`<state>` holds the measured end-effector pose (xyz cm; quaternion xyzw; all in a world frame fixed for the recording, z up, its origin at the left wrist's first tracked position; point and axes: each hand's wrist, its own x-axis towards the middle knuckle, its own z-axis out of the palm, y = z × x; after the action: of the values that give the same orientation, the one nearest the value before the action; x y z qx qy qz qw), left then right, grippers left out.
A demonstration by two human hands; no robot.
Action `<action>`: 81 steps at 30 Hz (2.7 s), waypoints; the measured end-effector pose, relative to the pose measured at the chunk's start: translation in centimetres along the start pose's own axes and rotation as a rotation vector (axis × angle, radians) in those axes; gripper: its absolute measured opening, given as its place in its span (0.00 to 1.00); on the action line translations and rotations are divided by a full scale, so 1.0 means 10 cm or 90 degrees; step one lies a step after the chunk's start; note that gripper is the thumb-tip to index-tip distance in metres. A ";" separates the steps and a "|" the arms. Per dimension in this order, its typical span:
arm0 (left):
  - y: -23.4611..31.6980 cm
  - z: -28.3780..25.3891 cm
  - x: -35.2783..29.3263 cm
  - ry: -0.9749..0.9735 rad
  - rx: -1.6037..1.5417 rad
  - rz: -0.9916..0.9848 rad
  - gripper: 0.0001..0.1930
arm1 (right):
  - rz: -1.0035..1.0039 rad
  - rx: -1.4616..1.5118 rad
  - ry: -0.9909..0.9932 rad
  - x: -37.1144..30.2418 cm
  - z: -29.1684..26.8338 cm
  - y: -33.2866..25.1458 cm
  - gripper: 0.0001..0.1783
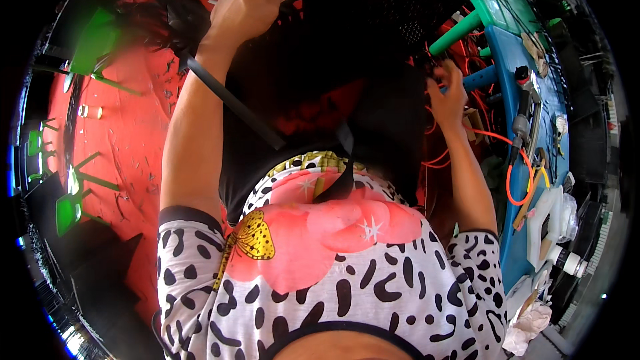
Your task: The person weaves and secures black straps onto a furniture panel by hand, using a nail gun and pliers to trim and fasten the material.
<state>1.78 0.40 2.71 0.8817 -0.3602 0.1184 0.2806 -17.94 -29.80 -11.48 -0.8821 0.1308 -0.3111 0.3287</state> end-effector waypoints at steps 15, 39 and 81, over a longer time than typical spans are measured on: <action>-0.65 0.03 0.21 -0.029 -0.140 0.057 0.12 | 0.078 0.055 0.049 -0.36 -0.04 0.24 0.22; -0.25 0.17 0.18 -0.005 0.002 0.120 0.11 | -0.091 0.396 -0.157 0.61 1.22 -1.68 0.27; -0.17 0.15 0.01 -0.003 -0.032 0.026 0.11 | -0.196 -0.262 -0.313 0.19 -0.48 -1.23 0.43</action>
<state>3.03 0.41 0.80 0.8670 -0.3819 0.1134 0.2993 -19.21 -23.74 0.37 -0.9877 -0.0270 -0.1026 0.1146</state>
